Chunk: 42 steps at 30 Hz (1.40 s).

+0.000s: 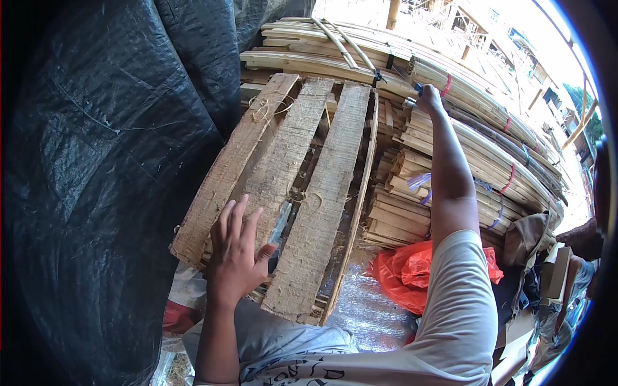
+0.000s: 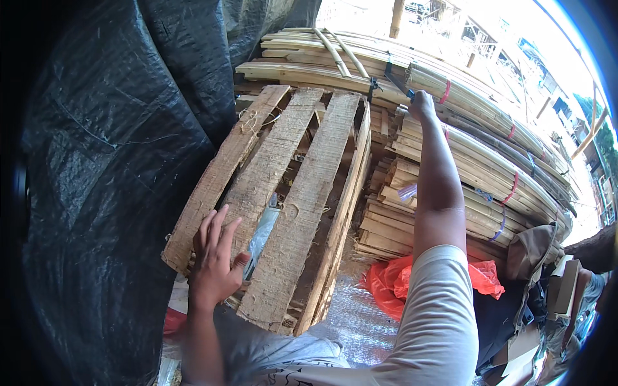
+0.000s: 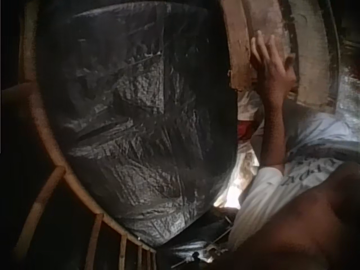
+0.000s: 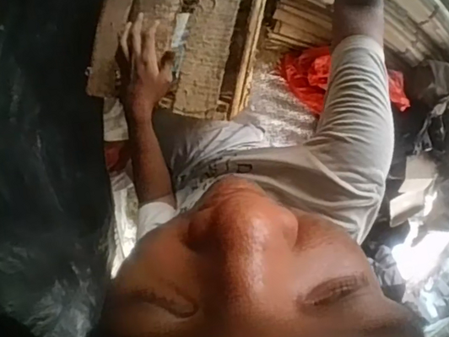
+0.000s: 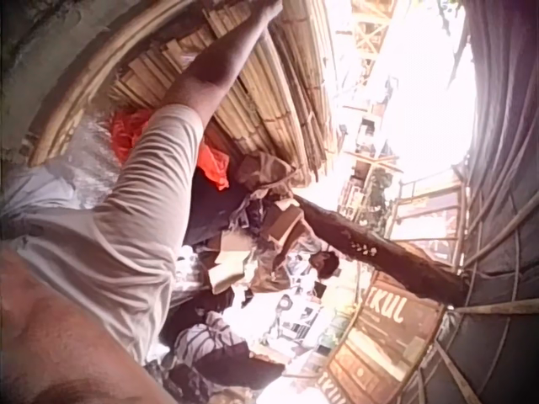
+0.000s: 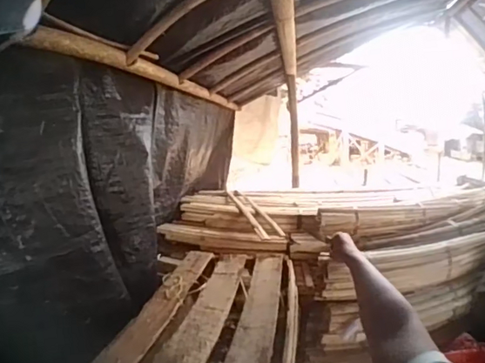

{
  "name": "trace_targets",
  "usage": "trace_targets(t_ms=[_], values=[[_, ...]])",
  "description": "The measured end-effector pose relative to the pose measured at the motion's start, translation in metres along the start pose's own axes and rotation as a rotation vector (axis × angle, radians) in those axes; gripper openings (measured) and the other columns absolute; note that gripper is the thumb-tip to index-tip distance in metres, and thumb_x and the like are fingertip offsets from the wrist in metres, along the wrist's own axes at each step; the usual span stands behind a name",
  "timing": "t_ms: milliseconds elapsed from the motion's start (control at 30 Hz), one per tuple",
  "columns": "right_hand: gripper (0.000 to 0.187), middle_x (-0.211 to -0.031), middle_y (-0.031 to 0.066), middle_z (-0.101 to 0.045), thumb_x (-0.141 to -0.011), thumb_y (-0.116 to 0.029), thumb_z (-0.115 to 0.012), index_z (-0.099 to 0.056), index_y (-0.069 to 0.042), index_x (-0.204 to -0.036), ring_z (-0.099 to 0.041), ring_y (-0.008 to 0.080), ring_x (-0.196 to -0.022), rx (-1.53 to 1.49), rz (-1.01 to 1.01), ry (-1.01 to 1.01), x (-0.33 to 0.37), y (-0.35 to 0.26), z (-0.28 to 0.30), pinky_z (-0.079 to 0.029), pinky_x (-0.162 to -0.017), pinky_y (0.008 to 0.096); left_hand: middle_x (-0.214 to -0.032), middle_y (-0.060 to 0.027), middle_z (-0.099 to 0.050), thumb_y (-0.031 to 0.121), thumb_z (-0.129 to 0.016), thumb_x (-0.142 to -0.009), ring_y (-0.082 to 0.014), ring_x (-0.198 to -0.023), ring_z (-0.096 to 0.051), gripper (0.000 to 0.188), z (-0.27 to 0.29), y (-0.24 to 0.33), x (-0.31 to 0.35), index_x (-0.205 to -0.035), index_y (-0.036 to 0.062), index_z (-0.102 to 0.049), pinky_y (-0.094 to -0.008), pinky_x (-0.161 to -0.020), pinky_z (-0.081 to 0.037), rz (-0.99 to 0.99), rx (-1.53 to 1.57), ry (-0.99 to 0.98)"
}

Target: Scraping and smoothing a thin strip of bamboo or wood using a small utility knife.

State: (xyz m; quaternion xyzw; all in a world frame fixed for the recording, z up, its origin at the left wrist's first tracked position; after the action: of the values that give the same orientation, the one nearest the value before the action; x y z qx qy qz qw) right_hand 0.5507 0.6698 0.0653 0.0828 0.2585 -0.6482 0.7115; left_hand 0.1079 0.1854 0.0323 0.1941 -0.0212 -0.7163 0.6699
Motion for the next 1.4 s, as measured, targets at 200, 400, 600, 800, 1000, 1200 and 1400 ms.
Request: trace_targets(t_ms=[200,400,600,800,1000,1200,1400], values=[[0.015,-0.089,0.0285,-0.071,-0.077,-0.013,-0.075,-0.069,0.001,-0.081,-0.071,0.0448,-0.091,-0.052,0.051,0.089,0.008,0.009,-0.001,-0.054,-0.081,0.051,-0.165,-0.0175,-0.033,0.052,-0.048,-0.105,-0.0415,-0.153,-0.027,0.063,0.0,0.0,0.0,-0.149,0.0074,-0.05,-0.0555,-0.124,-0.024,0.0,-0.001,-0.005],[0.015,-0.086,0.0273,-0.071,-0.088,-0.015,-0.072,-0.076,0.0,-0.089,-0.071,0.045,-0.085,-0.138,0.021,0.238,0.049,-0.002,0.0,-0.053,-0.078,0.0539,-0.165,-0.0175,-0.034,0.051,-0.048,-0.106,-0.0412,-0.152,-0.028,0.062,0.002,-0.006,0.002,-0.149,0.007,-0.051,-0.055,-0.125,-0.023,0.017,0.041,0.019],[0.018,-0.088,0.0288,-0.07,-0.089,-0.017,-0.07,-0.074,0.0,-0.088,-0.07,0.0461,-0.088,-0.163,0.038,0.246,0.059,-0.001,0.012,-0.052,-0.079,0.0544,-0.166,-0.0184,-0.031,0.055,-0.052,-0.103,-0.0412,-0.154,-0.024,0.066,0.006,-0.008,0.002,-0.149,0.0085,-0.051,-0.0585,-0.124,-0.021,0.005,0.046,0.035],[0.02,-0.093,0.0284,-0.073,-0.082,-0.015,-0.076,-0.076,0.001,-0.093,-0.072,0.0433,-0.095,-0.032,-0.079,0.098,0.038,0.042,0.029,-0.056,-0.086,0.0516,-0.172,-0.0193,-0.016,0.058,-0.034,-0.108,-0.0372,-0.161,-0.008,0.072,0.015,0.108,-0.06,-0.157,0.0062,-0.041,-0.0626,-0.126,-0.011,-0.335,-0.033,-0.086],[0.035,-0.118,0.0231,-0.074,-0.086,-0.029,-0.071,-0.078,-0.002,-0.108,-0.07,0.0354,-0.116,0.162,-0.433,0.001,0.051,0.111,0.063,-0.054,-0.101,0.0464,-0.174,-0.0177,-0.009,0.053,-0.039,-0.108,-0.0328,-0.162,-0.003,0.07,-0.059,0.186,-0.108,-0.163,0.0092,-0.031,-0.0609,-0.127,-0.004,-0.528,0.05,-0.097],[0.042,-0.119,0.0279,-0.072,-0.085,-0.029,-0.064,-0.077,0.001,-0.111,-0.069,0.0386,-0.117,0.102,-0.472,-0.221,0.039,0.168,0.036,-0.053,-0.101,0.0448,-0.175,-0.0147,0.003,0.053,-0.046,-0.106,-0.0322,-0.162,0.008,0.075,-0.106,0.2,-0.109,-0.164,0.009,-0.027,-0.0655,-0.125,0.002,-0.55,0.01,-0.147],[0.042,-0.114,0.0253,-0.074,-0.088,-0.033,-0.062,-0.077,0.001,-0.109,-0.072,0.038,-0.109,0.225,-0.321,-0.494,0.008,0.204,-0.006,-0.056,-0.091,0.0434,-0.175,-0.0173,0.002,0.054,-0.046,-0.105,-0.0355,-0.161,0.006,0.076,-0.111,0.197,-0.113,-0.162,0.0057,-0.03,-0.0665,-0.124,-0.001,-0.463,0.02,-0.207]])
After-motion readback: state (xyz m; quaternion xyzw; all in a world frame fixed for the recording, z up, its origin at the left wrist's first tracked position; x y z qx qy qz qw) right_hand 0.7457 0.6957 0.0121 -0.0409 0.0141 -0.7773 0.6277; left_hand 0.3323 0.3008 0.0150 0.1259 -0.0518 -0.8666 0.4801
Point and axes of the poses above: each hand's wrist, its own x-axis away from the middle knuckle, its own z-axis out of the back of the hand, y = z × x, the point moved 9 cm from there along -x, towards the middle knuckle
